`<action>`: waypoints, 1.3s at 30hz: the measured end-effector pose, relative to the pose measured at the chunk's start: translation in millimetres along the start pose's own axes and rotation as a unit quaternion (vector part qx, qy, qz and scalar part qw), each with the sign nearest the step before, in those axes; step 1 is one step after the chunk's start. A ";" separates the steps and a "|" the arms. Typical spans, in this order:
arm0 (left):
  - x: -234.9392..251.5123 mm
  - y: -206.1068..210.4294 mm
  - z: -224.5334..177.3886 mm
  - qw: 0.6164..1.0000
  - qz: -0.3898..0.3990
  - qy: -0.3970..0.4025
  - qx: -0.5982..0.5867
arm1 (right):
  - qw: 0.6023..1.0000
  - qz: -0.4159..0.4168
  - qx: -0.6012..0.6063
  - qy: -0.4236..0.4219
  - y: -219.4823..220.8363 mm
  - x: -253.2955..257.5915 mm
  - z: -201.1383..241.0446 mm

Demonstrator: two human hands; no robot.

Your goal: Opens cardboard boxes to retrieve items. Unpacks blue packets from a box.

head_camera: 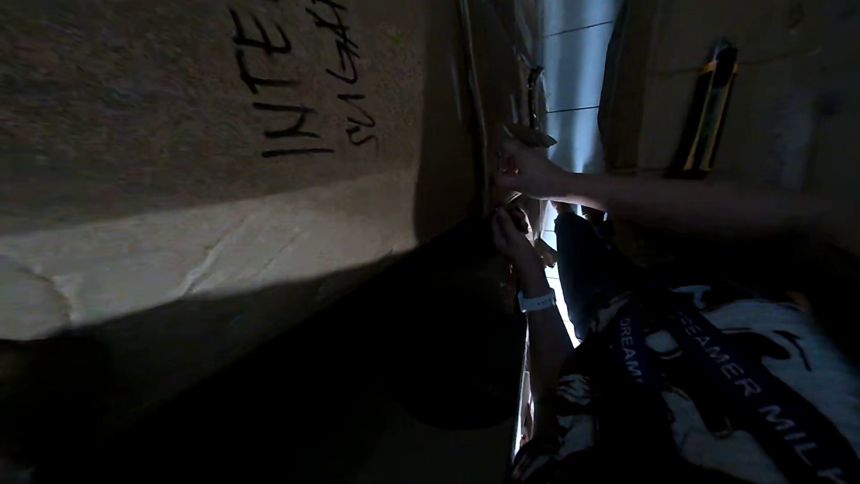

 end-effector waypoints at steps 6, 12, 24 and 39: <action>0.6 8.0 -9.9 0.999 0.015 0.018 0.031 | 0.999 -0.017 0.038 0.016 5.6 1.3 -3.9; -3.8 8.7 -14.2 0.999 0.016 -0.010 0.028 | 0.999 0.024 0.025 0.003 1.8 -2.6 -3.8; 0.5 9.8 -6.4 0.999 0.034 0.012 0.038 | 0.999 -0.002 0.009 -0.038 -4.8 5.4 0.2; -2.4 23.7 -8.1 0.994 0.077 -0.013 0.080 | 0.999 -0.033 -0.010 -0.003 -7.6 17.7 -19.4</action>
Point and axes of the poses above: each hand's wrist, its own x-axis towards the middle knuckle, its own y-axis out of the palm, z = x × y, the point moved 8 cm from there along x, towards the middle knuckle
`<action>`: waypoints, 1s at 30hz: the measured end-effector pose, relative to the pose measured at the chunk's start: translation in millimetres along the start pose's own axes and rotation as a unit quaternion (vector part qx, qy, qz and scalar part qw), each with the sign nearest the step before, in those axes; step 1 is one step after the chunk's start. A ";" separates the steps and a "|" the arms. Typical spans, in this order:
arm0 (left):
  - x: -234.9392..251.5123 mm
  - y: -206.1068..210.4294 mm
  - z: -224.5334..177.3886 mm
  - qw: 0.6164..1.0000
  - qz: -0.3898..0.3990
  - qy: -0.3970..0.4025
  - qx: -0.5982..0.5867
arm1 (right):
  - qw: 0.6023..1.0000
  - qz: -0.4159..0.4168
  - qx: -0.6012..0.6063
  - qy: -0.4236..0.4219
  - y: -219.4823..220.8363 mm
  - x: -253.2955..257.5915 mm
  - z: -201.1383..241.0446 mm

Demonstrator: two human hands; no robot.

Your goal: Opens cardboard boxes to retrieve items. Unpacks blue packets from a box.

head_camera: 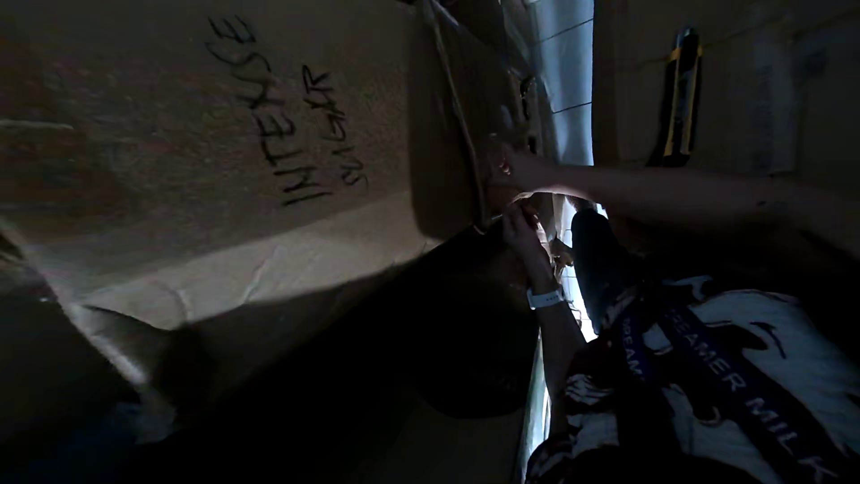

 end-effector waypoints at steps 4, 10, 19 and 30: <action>4.0 8.1 17.9 0.999 0.021 -0.024 0.039 | 0.997 -0.018 -0.059 -0.053 -12.5 5.3 14.3; 22.4 11.1 -0.8 0.997 0.005 -0.036 0.062 | 0.999 0.009 -0.048 -0.015 1.6 -0.7 10.6; 22.1 13.1 0.5 0.997 -0.045 -0.013 0.064 | 0.998 -0.021 -0.059 -0.014 6.7 -5.1 9.2; 31.4 26.5 -15.9 0.999 -0.001 -0.036 0.012 | 0.982 0.076 -0.168 0.029 -6.0 5.4 21.5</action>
Point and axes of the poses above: each hand's wrist, its own x-axis towards the middle knuckle, its own y-axis out of the palm, z = x × y, the point moved 8 cm from there along x, towards the middle knuckle
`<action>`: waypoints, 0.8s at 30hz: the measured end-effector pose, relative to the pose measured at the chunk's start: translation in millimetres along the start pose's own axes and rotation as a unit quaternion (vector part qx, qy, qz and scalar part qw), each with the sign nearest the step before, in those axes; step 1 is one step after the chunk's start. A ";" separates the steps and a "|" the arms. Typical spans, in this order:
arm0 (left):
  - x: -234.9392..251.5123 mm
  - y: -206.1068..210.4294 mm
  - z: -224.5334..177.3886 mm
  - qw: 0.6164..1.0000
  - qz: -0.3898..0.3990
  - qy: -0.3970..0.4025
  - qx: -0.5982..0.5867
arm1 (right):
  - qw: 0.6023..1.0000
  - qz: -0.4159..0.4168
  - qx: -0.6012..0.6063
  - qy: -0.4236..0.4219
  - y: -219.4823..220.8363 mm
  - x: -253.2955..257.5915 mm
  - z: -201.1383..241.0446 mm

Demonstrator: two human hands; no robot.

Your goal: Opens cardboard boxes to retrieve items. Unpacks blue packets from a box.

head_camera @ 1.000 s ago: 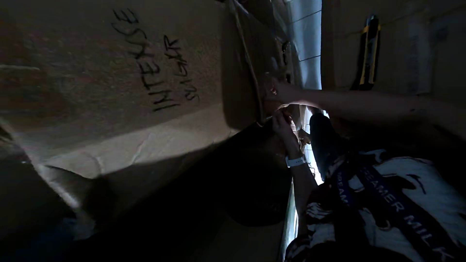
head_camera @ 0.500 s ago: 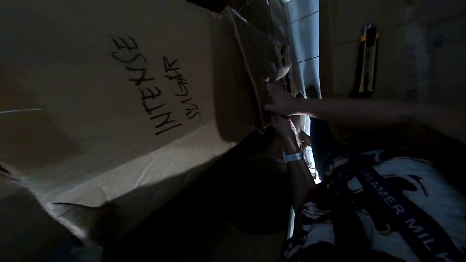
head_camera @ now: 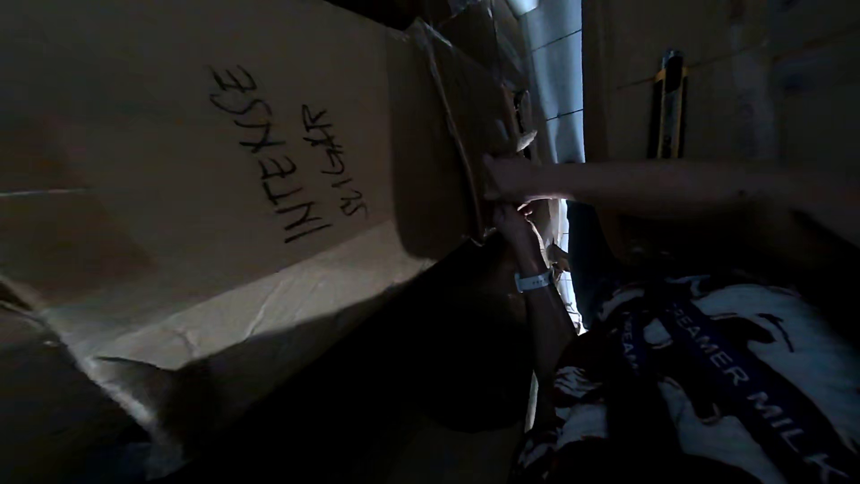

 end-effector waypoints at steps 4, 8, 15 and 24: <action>-5.3 -2.6 3.8 1.000 -0.019 -0.009 0.005 | 0.997 -0.035 0.062 -0.036 8.1 -5.3 -0.2; -3.2 -8.4 9.2 1.000 -0.027 0.007 -0.010 | 0.990 -0.045 0.107 -0.082 12.6 -2.2 -9.5; 4.6 2.8 16.5 0.996 0.013 -0.030 -0.087 | 0.992 0.004 0.125 0.033 8.6 -13.0 -14.7; 4.5 23.1 -8.4 0.955 -0.038 -0.140 -0.260 | 0.964 0.094 0.229 0.100 1.0 -4.7 -11.9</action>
Point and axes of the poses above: each hand's wrist, its own x-axis towards the middle knuckle, its own y-axis out of the palm, z = x × y, the point moved 8 cm from there along x, towards the middle knuckle
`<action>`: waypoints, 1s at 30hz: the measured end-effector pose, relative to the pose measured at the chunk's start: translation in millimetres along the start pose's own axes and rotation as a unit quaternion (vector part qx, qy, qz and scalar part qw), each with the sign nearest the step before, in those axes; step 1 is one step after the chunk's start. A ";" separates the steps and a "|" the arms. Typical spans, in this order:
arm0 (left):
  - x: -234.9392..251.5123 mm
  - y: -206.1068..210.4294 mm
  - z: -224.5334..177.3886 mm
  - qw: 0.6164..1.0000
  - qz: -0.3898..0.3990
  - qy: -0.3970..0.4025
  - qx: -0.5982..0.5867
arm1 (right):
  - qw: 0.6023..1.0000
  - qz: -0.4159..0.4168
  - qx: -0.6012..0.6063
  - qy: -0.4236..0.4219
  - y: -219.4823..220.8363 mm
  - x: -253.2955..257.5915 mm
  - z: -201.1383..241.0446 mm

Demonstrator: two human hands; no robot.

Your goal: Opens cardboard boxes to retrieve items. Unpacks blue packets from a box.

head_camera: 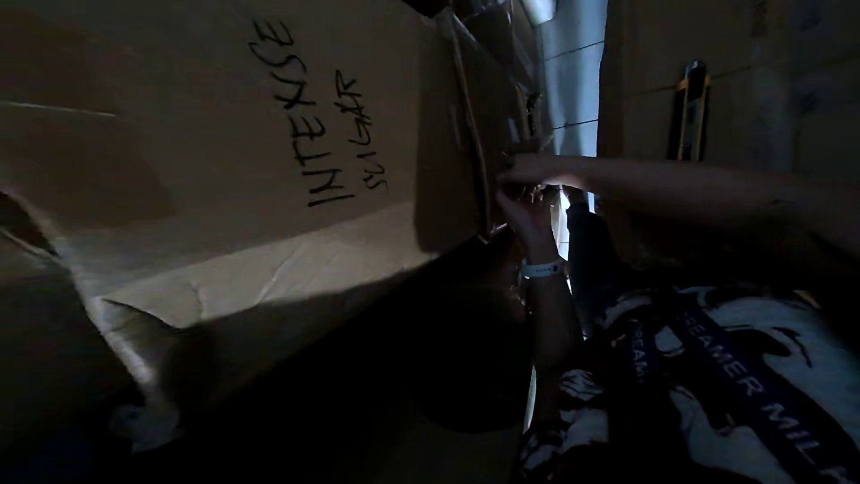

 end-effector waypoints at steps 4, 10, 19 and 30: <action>6.2 5.3 1.1 0.999 -0.015 0.002 -0.033 | 0.999 -0.041 -0.023 -0.011 0.2 8.7 -5.4; 4.9 11.9 -6.0 0.996 -0.004 0.062 -0.061 | 0.989 -0.074 -0.122 -0.038 0.1 -7.4 11.1; 4.9 2.5 -1.0 0.978 -0.049 0.161 0.125 | 0.992 -0.091 -0.061 -0.057 6.4 6.2 -5.4; 10.7 18.4 -4.3 0.992 0.071 -0.011 -0.104 | 0.961 -0.103 -0.255 -0.025 -3.4 -5.3 30.6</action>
Point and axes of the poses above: each hand's wrist, its own x-axis towards the middle knuckle, its own y-axis out of the palm, z = x × y, the point moved 8 cm from there along x, towards the middle knuckle
